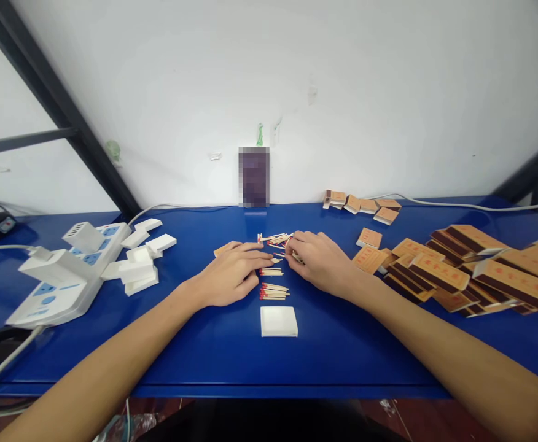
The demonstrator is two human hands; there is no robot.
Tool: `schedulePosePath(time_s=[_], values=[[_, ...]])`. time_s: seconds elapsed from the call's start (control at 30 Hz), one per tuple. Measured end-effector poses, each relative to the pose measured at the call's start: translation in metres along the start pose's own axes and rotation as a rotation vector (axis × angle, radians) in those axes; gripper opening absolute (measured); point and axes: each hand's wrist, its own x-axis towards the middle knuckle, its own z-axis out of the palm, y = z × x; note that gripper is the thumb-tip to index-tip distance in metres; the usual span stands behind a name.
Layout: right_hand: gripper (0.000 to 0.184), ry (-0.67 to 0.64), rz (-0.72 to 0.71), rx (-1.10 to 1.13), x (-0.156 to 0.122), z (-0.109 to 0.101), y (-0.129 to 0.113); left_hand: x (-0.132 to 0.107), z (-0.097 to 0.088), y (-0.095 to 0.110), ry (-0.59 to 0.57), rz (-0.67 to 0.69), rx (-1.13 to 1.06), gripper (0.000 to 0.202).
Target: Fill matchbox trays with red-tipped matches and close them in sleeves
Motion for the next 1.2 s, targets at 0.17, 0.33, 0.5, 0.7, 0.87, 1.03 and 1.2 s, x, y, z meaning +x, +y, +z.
schedulePosePath(time_s=[0.17, 0.33, 0.5, 0.7, 0.87, 1.03, 1.2], values=[[0.027, 0.056, 0.006, -0.053, 0.008, 0.002, -0.007, -0.001, -0.001, -0.004, 0.115, 0.004, 0.006, 0.043], [0.026, 0.049, -0.075, -0.059, 0.013, 0.007, -0.012, -0.002, 0.001, -0.008, 0.236, -0.043, 0.052, 0.035], [0.031, 0.068, -0.089, -0.021, 0.009, 0.007, -0.011, -0.001, 0.004, -0.011, 0.199, -0.111, 0.13, 0.032], [0.025, 0.093, -0.12, 0.08, 0.001, 0.004, -0.009, -0.001, 0.002, -0.012, 0.193, -0.134, 0.159, 0.026], [0.024, 0.113, -0.101, 0.06, -0.002, 0.007, -0.003, -0.001, 0.002, -0.012, 0.174, -0.112, 0.138, 0.024], [0.022, 0.123, -0.072, 0.023, 0.0, 0.01, -0.001, 0.0, 0.003, -0.011, 0.156, -0.1, 0.127, 0.024], [0.018, 0.117, -0.068, 0.035, 0.002, 0.01, -0.004, 0.0, 0.004, -0.011, 0.139, -0.098, 0.124, 0.026]])
